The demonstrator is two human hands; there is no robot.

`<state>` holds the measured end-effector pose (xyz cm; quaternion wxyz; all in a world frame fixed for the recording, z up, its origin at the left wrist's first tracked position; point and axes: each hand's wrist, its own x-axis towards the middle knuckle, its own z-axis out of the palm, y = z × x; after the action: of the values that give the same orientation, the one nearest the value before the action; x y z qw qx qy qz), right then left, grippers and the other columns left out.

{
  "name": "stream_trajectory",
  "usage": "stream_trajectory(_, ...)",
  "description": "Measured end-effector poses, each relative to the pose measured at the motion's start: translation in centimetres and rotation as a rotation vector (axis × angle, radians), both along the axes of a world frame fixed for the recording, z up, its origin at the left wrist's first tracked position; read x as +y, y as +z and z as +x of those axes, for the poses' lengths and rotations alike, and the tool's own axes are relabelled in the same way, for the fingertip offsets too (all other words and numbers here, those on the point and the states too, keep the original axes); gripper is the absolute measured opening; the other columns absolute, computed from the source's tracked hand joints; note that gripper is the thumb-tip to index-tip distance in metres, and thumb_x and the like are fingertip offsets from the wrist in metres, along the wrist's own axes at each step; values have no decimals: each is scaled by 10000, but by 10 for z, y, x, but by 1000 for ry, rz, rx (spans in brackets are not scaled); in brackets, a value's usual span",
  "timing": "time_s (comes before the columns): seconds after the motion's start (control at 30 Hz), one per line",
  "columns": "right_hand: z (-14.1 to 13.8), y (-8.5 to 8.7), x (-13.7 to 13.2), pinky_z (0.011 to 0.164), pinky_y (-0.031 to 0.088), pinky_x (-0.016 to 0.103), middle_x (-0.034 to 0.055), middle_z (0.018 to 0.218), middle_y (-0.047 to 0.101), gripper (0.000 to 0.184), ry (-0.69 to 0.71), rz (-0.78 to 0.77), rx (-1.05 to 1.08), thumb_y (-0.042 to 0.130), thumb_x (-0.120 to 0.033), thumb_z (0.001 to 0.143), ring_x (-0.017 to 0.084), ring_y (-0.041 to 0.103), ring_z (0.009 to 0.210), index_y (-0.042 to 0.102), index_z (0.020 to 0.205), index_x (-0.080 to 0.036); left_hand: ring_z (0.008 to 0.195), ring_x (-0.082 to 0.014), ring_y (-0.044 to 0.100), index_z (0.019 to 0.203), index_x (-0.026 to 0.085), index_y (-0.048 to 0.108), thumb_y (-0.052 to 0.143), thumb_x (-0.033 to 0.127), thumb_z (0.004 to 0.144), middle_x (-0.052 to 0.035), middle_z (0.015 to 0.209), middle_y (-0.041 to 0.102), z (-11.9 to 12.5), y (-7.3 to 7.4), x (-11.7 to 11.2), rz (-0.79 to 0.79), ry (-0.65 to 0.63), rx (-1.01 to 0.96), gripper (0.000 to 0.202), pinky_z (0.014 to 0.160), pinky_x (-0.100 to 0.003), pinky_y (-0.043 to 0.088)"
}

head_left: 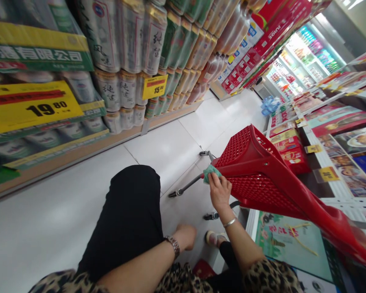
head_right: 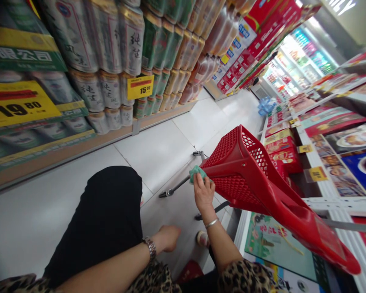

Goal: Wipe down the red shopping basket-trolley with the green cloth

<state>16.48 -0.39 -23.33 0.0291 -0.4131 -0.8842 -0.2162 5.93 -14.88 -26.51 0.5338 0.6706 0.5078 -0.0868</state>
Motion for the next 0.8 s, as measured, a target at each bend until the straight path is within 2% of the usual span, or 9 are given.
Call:
stream_trajectory(0.1,-6,-25,-3,844,332,401,110,1327,705,385,-26,-143,-134,502,-113,1010,284,518,1099,729,1290,-248,1207,-341,688,1320,122,675,668,98,749,-212,1304,724,2,-3,0,-6,7,9,571,996,-432,534)
stream_trajectory(0.2,-4,-35,-6,843,336,395,102,1309,709,384,-12,-182,-167,499,-113,1011,277,517,1093,726,1287,-254,1204,-326,683,1317,159,677,672,130,764,-182,1323,723,3,-5,-1,-7,16,12,554,994,-406,528)
stream_trajectory(0.33,12,-32,-5,897,318,406,86,1382,687,423,21,-95,-82,499,-119,1016,294,495,1178,699,1353,-279,1194,-317,681,1296,164,689,646,144,802,-170,1313,730,3,-4,-3,-7,13,21,496,989,-400,525)
stream_trajectory(0.5,43,-22,-4,891,312,413,85,1339,717,441,-21,-59,-48,527,-95,975,308,506,1184,737,1306,-296,1215,-323,683,1295,123,692,596,129,846,-202,1314,723,0,-1,-3,2,-8,35,459,999,-411,528)
stream_trajectory(0.63,62,-1,-17,841,321,398,96,1240,759,450,-62,86,75,529,-62,928,291,543,1093,773,1243,-270,1223,-323,684,1294,126,683,624,129,811,-211,1311,719,-1,-1,-2,5,-23,44,487,986,-420,536)
stream_trajectory(0.7,60,21,-26,863,329,396,80,1211,771,441,23,196,162,519,-81,957,273,556,1089,767,1259,-285,1231,-316,683,1278,135,687,641,130,793,-207,1311,720,0,-3,-2,4,-32,40,487,987,-419,538)
stream_trajectory(0.8,41,61,-31,931,340,404,56,1203,778,421,157,362,268,553,-136,1002,253,574,1108,732,1319,-347,1235,-310,681,1264,136,690,644,122,787,-210,1317,715,2,-4,-3,9,-30,36,480,990,-420,537)
